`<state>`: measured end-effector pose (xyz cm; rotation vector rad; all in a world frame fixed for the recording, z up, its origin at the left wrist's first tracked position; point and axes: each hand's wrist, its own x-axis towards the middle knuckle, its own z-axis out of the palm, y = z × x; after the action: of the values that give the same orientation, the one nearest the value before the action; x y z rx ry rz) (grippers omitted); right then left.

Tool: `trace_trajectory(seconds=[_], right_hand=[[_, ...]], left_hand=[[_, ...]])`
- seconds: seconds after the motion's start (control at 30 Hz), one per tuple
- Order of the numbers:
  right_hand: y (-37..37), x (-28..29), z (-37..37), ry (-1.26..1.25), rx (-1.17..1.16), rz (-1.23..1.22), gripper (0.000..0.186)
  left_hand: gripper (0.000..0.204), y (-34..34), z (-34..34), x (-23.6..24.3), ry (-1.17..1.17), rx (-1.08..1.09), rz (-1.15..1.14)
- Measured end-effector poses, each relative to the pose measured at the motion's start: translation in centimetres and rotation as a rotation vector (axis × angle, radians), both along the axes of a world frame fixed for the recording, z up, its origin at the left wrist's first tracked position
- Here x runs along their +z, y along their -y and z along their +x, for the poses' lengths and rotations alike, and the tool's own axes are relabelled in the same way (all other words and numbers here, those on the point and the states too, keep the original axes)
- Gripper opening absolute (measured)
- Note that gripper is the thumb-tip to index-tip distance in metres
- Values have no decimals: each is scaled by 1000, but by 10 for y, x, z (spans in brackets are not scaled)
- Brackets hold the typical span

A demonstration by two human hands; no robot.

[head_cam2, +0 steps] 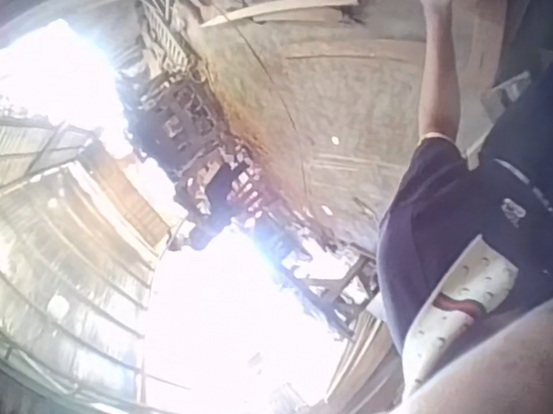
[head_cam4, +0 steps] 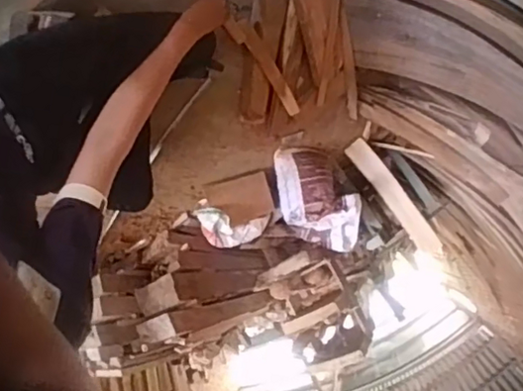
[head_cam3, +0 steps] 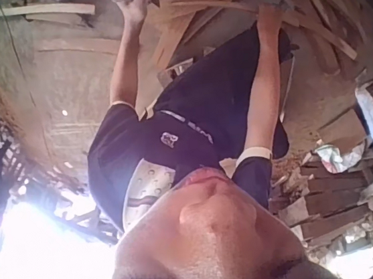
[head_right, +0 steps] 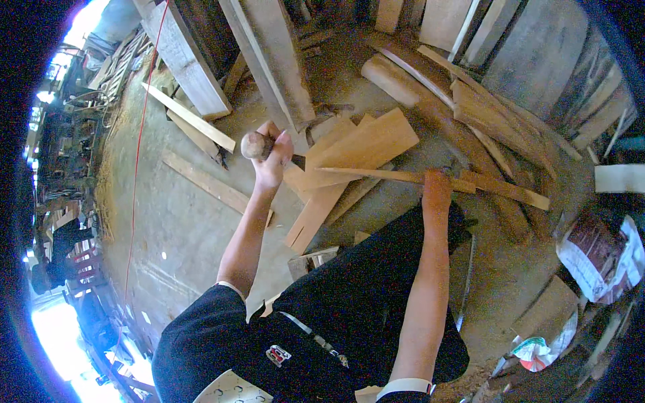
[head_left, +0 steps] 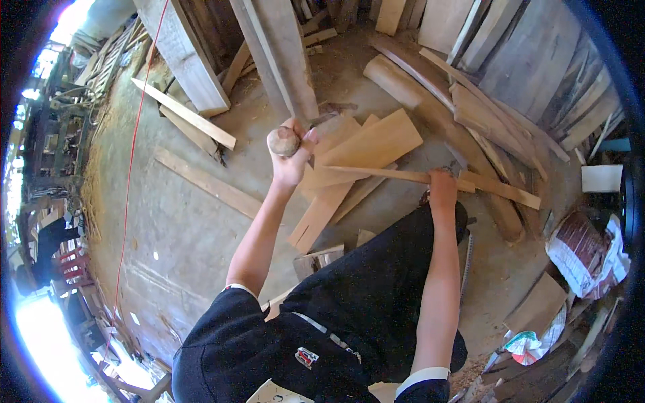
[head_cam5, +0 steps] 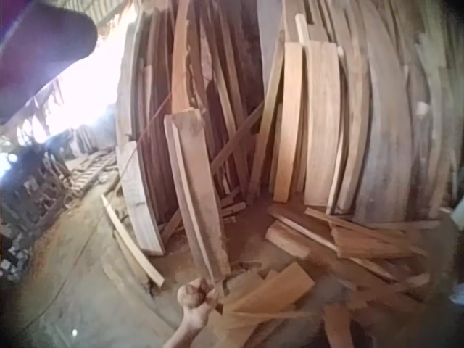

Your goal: The recorder uses a chisel and a wooden mallet to shape and carve a piece of wood while sitting on the floor of a workshop.

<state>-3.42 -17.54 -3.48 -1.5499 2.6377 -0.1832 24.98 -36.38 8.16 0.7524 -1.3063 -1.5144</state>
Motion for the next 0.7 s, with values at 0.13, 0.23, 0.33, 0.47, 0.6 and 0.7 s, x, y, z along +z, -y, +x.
trace_trajectory(seconds=[0.13, 0.23, 0.33, 0.47, 0.6, 0.7], right_hand=[[11, 6, 0, 29, 25, 176, 24], [12, 3, 1, -34, 40, 164, 24], [11, 0, 3, -106, 36, 176, 21], [10, -4, -1, -49, 5, 151, 20], [10, -3, 2, -46, 28, 37, 20], [8, 0, 0, -75, 24, 142, 19]], left_hand=[[24, 6, 12, -5, -62, -17, -21], [24, 5, 7, -13, -16, -25, 11], [24, 4, 3, -24, -49, -35, 58], [24, -1, -2, -25, -66, -35, 104], [24, 3, -1, -42, 110, -5, -7], [25, -4, -11, -24, 114, 24, 38]])
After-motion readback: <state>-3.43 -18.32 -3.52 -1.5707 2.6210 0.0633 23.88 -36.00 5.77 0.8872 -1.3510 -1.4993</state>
